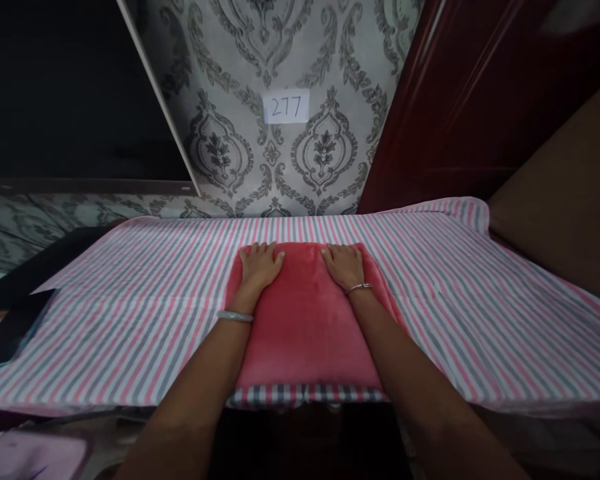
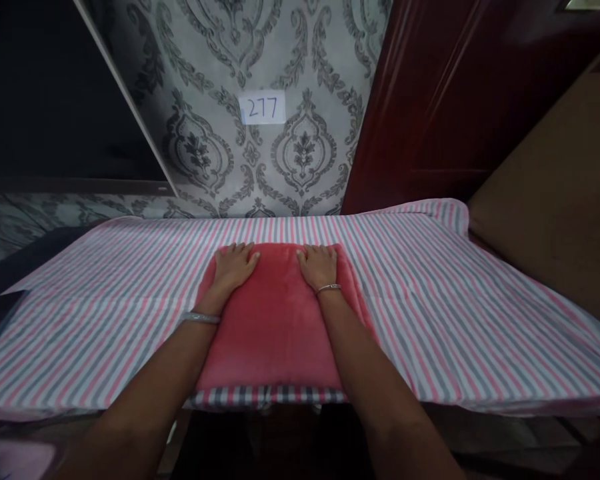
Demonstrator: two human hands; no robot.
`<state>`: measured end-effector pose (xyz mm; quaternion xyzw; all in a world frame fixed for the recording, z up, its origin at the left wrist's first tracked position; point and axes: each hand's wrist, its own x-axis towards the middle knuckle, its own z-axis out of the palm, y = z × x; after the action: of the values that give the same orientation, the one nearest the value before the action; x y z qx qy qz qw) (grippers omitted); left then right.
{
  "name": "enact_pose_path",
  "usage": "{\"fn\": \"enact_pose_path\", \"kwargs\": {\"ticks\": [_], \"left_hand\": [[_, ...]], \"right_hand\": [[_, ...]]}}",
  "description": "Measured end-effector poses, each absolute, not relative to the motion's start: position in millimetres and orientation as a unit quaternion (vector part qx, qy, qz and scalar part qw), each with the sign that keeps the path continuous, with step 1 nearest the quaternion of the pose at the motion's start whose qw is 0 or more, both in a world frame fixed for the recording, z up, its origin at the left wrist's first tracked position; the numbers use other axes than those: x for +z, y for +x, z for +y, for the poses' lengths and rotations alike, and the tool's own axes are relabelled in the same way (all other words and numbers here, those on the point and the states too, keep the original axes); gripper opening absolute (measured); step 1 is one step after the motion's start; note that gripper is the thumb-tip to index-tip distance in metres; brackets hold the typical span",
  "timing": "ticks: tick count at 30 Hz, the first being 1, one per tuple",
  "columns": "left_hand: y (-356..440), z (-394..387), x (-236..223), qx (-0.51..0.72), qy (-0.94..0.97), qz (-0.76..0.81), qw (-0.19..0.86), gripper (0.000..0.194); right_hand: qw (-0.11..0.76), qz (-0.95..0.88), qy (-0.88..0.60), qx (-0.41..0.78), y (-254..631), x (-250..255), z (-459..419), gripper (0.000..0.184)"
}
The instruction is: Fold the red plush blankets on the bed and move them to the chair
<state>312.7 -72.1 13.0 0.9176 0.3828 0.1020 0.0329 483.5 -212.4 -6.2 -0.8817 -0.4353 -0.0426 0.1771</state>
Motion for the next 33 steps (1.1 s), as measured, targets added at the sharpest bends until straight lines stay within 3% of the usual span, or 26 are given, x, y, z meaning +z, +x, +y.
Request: {"fn": "enact_pose_path", "kwargs": {"ticks": [15,23,33], "left_hand": [[312.7,-75.4,20.6,0.105,0.916,0.385,0.024,0.055],[315.8,-74.5,19.5,0.093,0.915,0.393,0.016,0.055],[315.3,-71.8,17.6,0.101,0.915,0.391,0.008,0.055]], "right_hand": [[0.216,-0.422,-0.880,-0.031,479.3,4.1,-215.8,0.046],[0.175,-0.413,-0.894,0.007,508.6,12.0,-234.5,0.043],[0.265,-0.413,-0.871,0.030,527.5,-6.3,-235.5,0.044]]}}
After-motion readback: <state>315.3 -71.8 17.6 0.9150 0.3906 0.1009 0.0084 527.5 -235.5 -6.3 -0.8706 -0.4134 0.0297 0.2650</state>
